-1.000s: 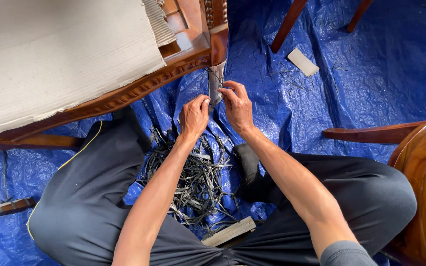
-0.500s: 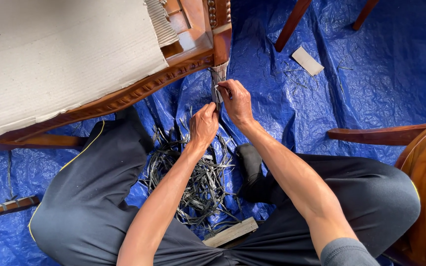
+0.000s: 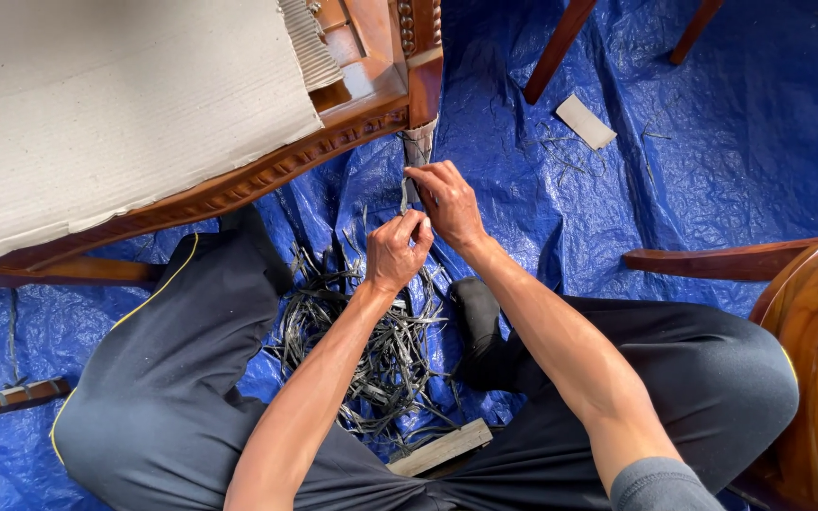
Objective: Wrapping wooden chair legs with cardboard and tying them with plastic strips for protection.
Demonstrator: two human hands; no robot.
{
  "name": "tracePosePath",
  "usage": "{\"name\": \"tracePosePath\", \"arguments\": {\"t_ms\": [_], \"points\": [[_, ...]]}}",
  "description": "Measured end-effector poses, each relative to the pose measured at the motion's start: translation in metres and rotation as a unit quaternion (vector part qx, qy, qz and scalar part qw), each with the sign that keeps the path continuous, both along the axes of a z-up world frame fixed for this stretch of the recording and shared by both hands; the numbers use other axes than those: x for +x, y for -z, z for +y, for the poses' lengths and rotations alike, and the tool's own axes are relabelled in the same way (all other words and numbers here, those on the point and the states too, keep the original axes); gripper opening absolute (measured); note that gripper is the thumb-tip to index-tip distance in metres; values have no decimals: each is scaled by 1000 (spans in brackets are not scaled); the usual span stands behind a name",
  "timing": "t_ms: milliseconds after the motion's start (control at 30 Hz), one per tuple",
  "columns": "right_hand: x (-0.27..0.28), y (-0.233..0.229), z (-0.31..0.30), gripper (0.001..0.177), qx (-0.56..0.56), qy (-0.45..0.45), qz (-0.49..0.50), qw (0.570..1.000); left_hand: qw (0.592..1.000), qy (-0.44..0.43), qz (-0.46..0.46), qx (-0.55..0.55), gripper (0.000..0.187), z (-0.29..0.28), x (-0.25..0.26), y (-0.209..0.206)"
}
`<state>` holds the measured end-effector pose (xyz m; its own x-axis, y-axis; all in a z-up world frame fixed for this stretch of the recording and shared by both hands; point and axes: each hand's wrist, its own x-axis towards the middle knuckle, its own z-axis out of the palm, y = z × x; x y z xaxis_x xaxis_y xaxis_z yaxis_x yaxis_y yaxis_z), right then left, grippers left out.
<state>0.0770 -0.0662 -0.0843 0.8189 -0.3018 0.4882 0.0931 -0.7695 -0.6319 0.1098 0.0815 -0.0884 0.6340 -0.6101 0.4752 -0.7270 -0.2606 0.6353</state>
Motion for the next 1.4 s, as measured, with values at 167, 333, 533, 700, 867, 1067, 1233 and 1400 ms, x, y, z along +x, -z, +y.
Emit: {"name": "tracePosePath", "arguments": {"t_ms": [167, 333, 533, 700, 867, 1067, 1233, 1400], "points": [[-5, 0, 0, 45, -57, -24, -13, 998, 1000, 10, 2, -30, 7, -4, 7, -19], [-3, 5, 0, 33, -46, -6, -20, 999, 999, -48, -1, -18, 9, -11, 39, -29], [-1, 8, 3, 38, -34, -10, -30, 999, 1000, -23, -2, -1, 27, -22, 67, -19], [-1, 5, 0, 35, -26, 13, -62, 998, 992, -3, -40, 121, 14, -31, 66, -18], [9, 6, -2, 29, -35, 30, -60, 997, 993, -43, -38, 107, 10, -34, 67, -14], [8, 6, 7, 26, -2, 25, -78, 997, 989, -86, 108, 52, 21, -37, 81, 31], [4, 3, 9, 21, 20, 29, -73, 997, 862, -82, 500, -2, 34, -47, 85, 68], [5, 5, 15, 13, 121, 60, -77, 988, 712, -84, 673, -183, 19, -53, 86, 90]]}}
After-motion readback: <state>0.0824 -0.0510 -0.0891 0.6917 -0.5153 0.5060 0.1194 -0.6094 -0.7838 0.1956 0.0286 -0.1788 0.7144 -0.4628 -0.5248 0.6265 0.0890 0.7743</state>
